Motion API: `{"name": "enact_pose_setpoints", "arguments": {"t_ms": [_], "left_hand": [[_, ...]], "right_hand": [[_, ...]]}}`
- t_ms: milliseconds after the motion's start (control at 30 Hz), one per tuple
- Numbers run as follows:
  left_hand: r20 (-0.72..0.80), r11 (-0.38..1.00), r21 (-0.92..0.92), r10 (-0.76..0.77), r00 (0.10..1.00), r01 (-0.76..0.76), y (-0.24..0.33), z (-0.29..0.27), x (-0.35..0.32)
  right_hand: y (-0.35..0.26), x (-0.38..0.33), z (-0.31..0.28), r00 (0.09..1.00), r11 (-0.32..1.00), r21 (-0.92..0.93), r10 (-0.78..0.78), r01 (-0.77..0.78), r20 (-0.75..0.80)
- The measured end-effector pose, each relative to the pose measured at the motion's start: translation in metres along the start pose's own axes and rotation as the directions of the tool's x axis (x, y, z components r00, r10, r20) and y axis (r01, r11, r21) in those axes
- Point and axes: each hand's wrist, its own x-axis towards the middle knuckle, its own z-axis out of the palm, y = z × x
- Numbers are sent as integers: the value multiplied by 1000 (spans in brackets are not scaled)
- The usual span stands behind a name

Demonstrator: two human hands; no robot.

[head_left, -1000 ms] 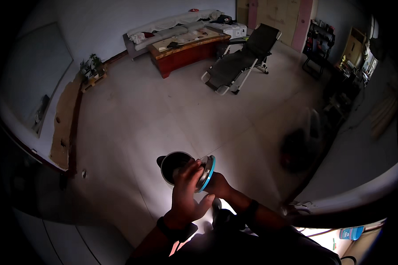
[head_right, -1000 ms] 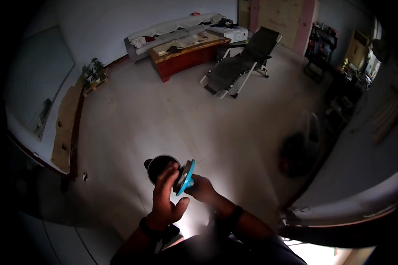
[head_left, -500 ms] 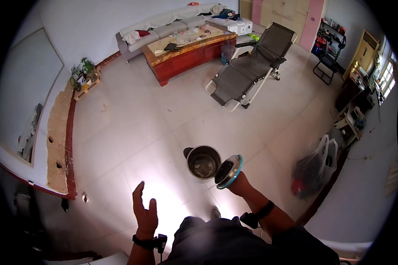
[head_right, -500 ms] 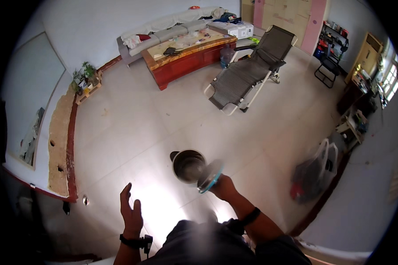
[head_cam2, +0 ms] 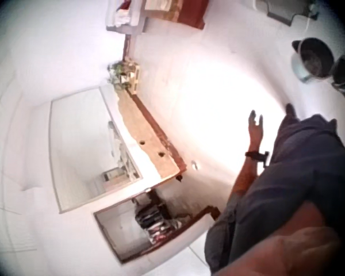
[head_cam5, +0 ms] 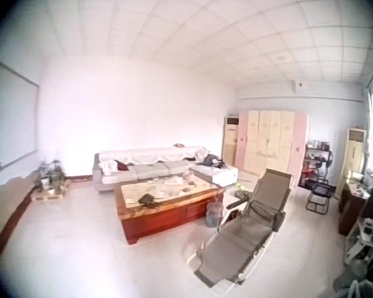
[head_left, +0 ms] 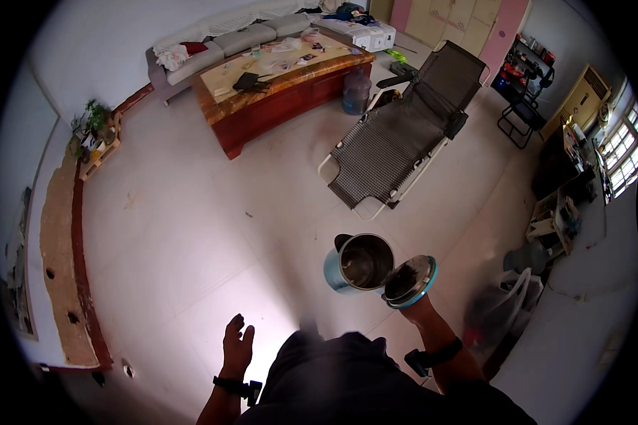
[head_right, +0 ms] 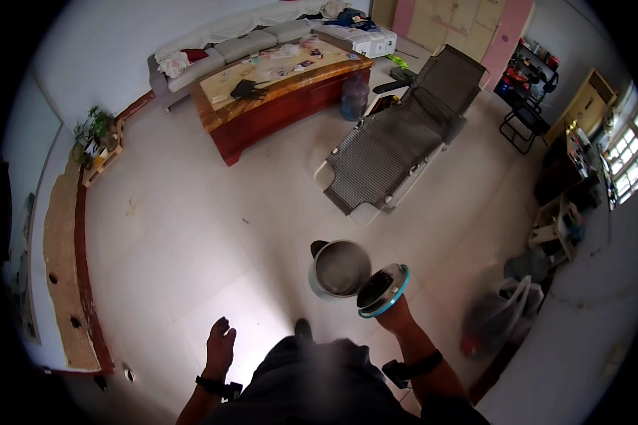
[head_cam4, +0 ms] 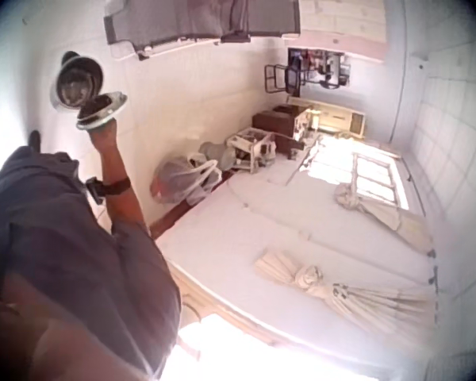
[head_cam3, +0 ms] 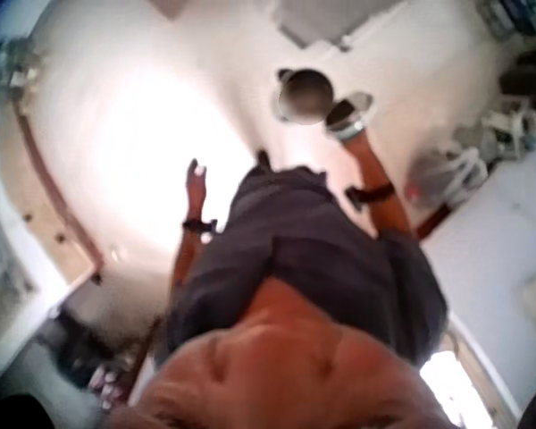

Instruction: The person walks into a room, picks up a blue electric kettle, fills it with water from a large dispenser, and places it on a table. Then the person walks outside to a blue three-wheeled vehicle and uses a wrench to tighten the nuts on the rear wheel.

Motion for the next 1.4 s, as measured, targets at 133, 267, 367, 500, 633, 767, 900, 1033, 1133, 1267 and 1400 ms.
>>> {"name": "enact_pose_setpoints", "arguments": {"t_ms": [133,267,367,500,633,767,900,1033,1133,1267,1400], "left_hand": [[77,997,13,78,994,-80,78,15,137],[85,986,66,145,986,-150,139,36,263],[39,989,92,116,992,-119,155,53,357],[1,999,38,-1,1000,1,187,64,453],[80,998,56,-13,997,9,250,71,544],[227,991,128,-2,974,-27,282,92,659],[465,941,271,57,883,-204,332,136,783],[688,898,249,99,719,-362,413,187,853],[820,874,180,121,559,-452,448,247,879],[936,858,111,79,344,-501,492,315,837],[988,783,10,89,129,-622,489,372,767]], "right_hand": [[2,110,-8,989,951,305,98,-60,-110],[-5,235,-18,995,957,289,38,-9,-96],[0,345,-27,998,983,174,-44,51,-46],[-46,476,-16,1000,1000,-22,-16,16,5],[-42,571,-28,1000,992,-125,-24,22,-10],[-8,630,-33,992,985,172,55,-34,-117],[-6,657,-23,956,951,297,9,82,-293],[-75,639,-13,843,995,-96,-72,25,-533],[-65,598,-7,756,986,-65,77,-156,-649],[-56,529,3,619,945,22,231,-325,-751],[-40,447,25,422,948,170,275,-269,-864]]}}
